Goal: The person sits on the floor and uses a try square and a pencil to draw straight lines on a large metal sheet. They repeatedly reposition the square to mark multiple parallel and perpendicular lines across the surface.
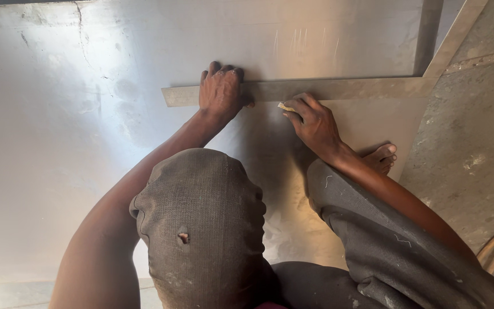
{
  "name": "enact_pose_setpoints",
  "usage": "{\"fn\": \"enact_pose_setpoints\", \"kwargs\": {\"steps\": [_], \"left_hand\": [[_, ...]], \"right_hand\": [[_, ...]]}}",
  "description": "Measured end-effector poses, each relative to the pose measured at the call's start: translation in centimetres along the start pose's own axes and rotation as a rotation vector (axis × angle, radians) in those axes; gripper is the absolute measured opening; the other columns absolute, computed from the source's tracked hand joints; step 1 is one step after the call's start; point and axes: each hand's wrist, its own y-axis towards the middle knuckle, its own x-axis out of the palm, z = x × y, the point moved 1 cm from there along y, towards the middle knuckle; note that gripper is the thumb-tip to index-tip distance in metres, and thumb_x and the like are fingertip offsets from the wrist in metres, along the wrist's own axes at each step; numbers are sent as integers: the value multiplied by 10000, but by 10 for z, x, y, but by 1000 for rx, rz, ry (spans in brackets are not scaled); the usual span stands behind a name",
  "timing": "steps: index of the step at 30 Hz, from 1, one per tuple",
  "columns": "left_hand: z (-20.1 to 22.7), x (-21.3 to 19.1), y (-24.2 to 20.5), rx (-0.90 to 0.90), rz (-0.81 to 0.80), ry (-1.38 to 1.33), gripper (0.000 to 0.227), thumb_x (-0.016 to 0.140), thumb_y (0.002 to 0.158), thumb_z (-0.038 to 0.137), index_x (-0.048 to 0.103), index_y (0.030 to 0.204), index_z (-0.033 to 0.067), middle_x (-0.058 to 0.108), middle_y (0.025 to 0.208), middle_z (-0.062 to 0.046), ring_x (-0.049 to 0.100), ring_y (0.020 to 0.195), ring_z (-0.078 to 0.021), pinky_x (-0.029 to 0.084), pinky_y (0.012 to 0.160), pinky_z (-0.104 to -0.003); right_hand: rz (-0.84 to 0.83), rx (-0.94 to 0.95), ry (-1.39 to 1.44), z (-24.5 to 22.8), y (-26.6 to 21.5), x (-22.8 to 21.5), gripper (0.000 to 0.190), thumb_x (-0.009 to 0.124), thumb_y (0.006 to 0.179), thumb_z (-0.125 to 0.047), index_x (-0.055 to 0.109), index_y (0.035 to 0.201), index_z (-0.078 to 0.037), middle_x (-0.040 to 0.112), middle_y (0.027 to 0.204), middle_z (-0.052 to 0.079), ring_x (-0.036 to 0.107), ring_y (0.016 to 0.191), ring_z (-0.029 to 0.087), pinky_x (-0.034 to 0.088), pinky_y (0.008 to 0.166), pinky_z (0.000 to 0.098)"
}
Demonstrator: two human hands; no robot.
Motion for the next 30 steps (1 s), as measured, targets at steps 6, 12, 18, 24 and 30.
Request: {"fn": "enact_pose_setpoints", "kwargs": {"steps": [6,12,18,24,30], "left_hand": [[0,4,2,-20,-6,14,501,951,616,378,755,965,77,720,1042,-104,561,1108,-316,466,907,-466],[-2,5,0,7,23,2,499,958,611,364,752,954,66,724,1030,-107,570,1089,-321,471,884,-475],[-2,5,1,22,40,-10,488,960,603,354,751,935,64,726,1017,-105,575,1075,-324,472,879,-480],[-2,-1,0,21,42,-29,468,957,620,352,750,921,59,728,1010,-110,579,1081,-328,475,893,-483],[-1,-1,-5,64,83,-39,478,956,600,352,755,934,76,731,1028,-96,576,1071,-341,468,878,-492]], "right_hand": [[-27,-30,-33,0,4,5,181,779,934,-73,706,1093,-26,675,1040,97,703,829,267,580,717,382],[-49,-52,-60,-3,8,4,197,777,932,-81,712,1108,-20,657,1006,101,694,794,265,577,694,385],[-46,-59,-92,-3,9,8,128,744,964,-58,726,1086,-24,653,992,109,695,789,277,582,688,390],[-414,158,-140,25,3,26,116,711,947,-152,752,900,-55,664,976,155,694,848,336,564,789,463],[-398,38,35,14,-23,22,131,765,874,-185,758,943,-73,703,973,110,696,877,324,565,783,442]]}}
